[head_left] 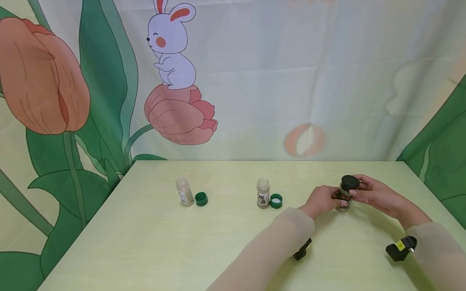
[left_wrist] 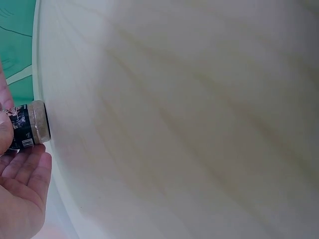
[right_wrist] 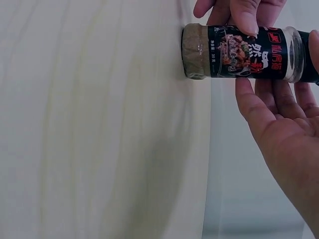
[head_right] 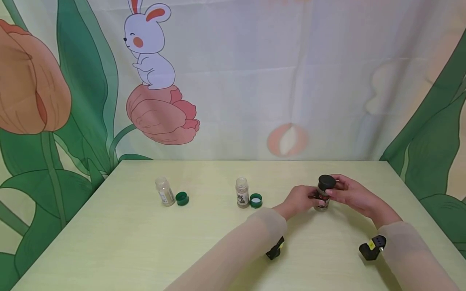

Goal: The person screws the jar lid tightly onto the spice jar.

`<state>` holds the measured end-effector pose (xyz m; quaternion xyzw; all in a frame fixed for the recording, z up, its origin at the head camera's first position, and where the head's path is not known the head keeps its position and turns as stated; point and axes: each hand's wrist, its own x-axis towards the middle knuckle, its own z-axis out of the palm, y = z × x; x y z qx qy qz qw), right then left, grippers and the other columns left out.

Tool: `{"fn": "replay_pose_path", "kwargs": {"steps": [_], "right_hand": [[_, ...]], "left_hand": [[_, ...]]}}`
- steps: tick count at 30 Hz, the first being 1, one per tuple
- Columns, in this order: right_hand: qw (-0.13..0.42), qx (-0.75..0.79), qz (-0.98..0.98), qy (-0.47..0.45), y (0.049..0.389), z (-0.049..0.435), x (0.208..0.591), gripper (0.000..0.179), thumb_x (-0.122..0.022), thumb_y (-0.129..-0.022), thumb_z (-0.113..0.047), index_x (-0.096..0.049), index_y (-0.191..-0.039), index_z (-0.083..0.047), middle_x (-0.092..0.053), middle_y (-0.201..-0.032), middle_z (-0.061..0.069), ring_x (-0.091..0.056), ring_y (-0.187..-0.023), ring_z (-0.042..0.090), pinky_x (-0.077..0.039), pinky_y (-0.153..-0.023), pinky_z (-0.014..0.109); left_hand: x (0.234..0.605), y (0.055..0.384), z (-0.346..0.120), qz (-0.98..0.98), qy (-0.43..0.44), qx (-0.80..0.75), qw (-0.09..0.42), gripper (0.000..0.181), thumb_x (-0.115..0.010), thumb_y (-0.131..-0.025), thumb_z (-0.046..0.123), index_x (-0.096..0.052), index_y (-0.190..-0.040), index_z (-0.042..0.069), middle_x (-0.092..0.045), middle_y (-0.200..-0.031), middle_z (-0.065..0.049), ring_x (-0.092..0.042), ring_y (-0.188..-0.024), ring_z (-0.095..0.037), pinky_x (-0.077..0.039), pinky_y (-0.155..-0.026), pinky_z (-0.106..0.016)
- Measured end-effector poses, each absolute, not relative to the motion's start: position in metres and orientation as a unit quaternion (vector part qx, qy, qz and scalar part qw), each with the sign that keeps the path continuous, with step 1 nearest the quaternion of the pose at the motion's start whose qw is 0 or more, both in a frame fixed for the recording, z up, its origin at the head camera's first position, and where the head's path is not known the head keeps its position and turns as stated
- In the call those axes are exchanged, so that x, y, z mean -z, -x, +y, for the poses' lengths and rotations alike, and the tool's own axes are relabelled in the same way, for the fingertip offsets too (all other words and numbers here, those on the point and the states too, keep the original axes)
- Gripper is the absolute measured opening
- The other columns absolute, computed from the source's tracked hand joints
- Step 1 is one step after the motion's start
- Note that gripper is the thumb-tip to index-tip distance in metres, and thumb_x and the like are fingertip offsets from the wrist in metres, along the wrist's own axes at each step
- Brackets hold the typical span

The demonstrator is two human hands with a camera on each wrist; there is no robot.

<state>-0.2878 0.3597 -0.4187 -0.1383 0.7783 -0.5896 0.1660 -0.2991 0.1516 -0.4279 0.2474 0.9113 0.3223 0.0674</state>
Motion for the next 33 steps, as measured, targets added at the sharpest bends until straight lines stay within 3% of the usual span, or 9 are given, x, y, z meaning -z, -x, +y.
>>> {"fn": "replay_pose_path", "kwargs": {"steps": [6, 15, 26, 29, 33], "right_hand": [[0.161, 0.582, 0.786, 0.13, 0.2878, 0.3572, 0.4195, 0.031, -0.058, -0.104, -0.01, -0.044, -0.128, -0.023, -0.061, -0.114, -0.025, -0.063, -0.106, -0.009, -0.054, -0.089, 0.014], [0.191, 0.603, 0.75, 0.193, 0.2884, 0.3629, 0.4135, 0.045, -0.051, -0.105, -0.002, -0.045, -0.13, -0.038, -0.062, -0.123, -0.026, -0.062, -0.113, -0.008, -0.053, -0.093, 0.013], [0.191, 0.608, 0.749, 0.18, 0.2888, 0.3635, 0.4147, 0.039, -0.052, -0.105, -0.002, -0.049, -0.126, -0.035, -0.063, -0.12, -0.022, -0.063, -0.111, -0.007, -0.054, -0.093, 0.014], [0.186, 0.6, 0.76, 0.165, 0.2887, 0.3627, 0.415, 0.036, -0.053, -0.105, -0.004, -0.047, -0.131, -0.028, -0.062, -0.119, -0.023, -0.063, -0.11, -0.008, -0.054, -0.092, 0.014], [0.178, 0.582, 0.781, 0.143, 0.2893, 0.3612, 0.4166, 0.041, -0.055, -0.105, -0.007, -0.038, -0.143, -0.009, -0.059, -0.117, -0.024, -0.061, -0.108, -0.01, -0.053, -0.091, 0.014]], "left_hand": [[0.4336, 0.3049, 0.1526, 0.907, -0.256, -0.329, 0.065, 0.03, -0.076, -0.093, 0.029, -0.076, -0.121, 0.019, -0.08, -0.107, 0.005, -0.067, -0.089, -0.003, -0.045, -0.073, -0.012], [0.4266, 0.2991, 0.15, 0.91, -0.241, -0.329, 0.067, 0.031, -0.077, -0.092, 0.031, -0.075, -0.122, 0.02, -0.08, -0.109, 0.006, -0.066, -0.089, -0.002, -0.043, -0.072, -0.01], [0.4303, 0.3, 0.1524, 0.913, -0.244, -0.32, 0.062, 0.031, -0.076, -0.092, 0.033, -0.076, -0.121, 0.02, -0.08, -0.109, 0.007, -0.066, -0.09, -0.001, -0.042, -0.073, -0.01], [0.4292, 0.2996, 0.1521, 0.914, -0.246, -0.316, 0.061, 0.031, -0.076, -0.092, 0.033, -0.075, -0.121, 0.02, -0.08, -0.108, 0.007, -0.064, -0.087, -0.001, -0.042, -0.072, -0.01], [0.4287, 0.2995, 0.152, 0.915, -0.249, -0.311, 0.06, 0.031, -0.076, -0.092, 0.033, -0.075, -0.121, 0.021, -0.08, -0.108, 0.007, -0.063, -0.086, -0.001, -0.041, -0.072, -0.009]]}}
